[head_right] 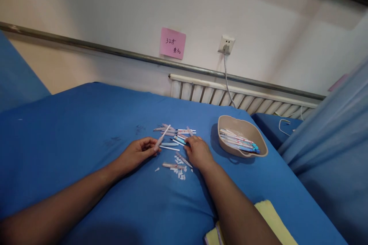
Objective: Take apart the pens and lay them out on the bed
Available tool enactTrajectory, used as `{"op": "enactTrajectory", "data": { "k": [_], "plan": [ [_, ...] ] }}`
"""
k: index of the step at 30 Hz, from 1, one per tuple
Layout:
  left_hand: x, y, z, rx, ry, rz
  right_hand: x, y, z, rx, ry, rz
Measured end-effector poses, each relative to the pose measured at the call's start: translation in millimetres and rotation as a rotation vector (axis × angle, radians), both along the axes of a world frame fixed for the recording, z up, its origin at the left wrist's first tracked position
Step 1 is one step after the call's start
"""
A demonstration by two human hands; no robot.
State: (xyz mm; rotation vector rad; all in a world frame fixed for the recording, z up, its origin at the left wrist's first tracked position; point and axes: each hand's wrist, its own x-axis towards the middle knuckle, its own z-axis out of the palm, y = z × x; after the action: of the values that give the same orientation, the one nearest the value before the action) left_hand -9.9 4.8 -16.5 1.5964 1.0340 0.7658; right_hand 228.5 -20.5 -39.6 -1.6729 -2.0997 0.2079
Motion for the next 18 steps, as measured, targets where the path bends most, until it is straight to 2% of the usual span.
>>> {"op": "enactTrajectory", "data": {
  "k": [7,12,15,18],
  "plan": [
    [1.8,-3.5,5.9,-0.015,-0.014,-0.005,-10.7,3.2,0.1,0.022,-0.038,-0.054],
    [1.2,-3.9,6.4,-0.008,-0.026,-0.015,-10.1,3.4,-4.1,0.037,0.039,-0.046],
    [0.0,-3.5,6.1,-0.003,-0.01,-0.024,-8.9,6.6,-10.0,0.026,0.275,-0.076],
    [-1.0,-3.3,6.1,-0.011,-0.005,-0.032,-9.4,11.9,-14.0,-0.005,0.704,-0.073]
  ]
}}
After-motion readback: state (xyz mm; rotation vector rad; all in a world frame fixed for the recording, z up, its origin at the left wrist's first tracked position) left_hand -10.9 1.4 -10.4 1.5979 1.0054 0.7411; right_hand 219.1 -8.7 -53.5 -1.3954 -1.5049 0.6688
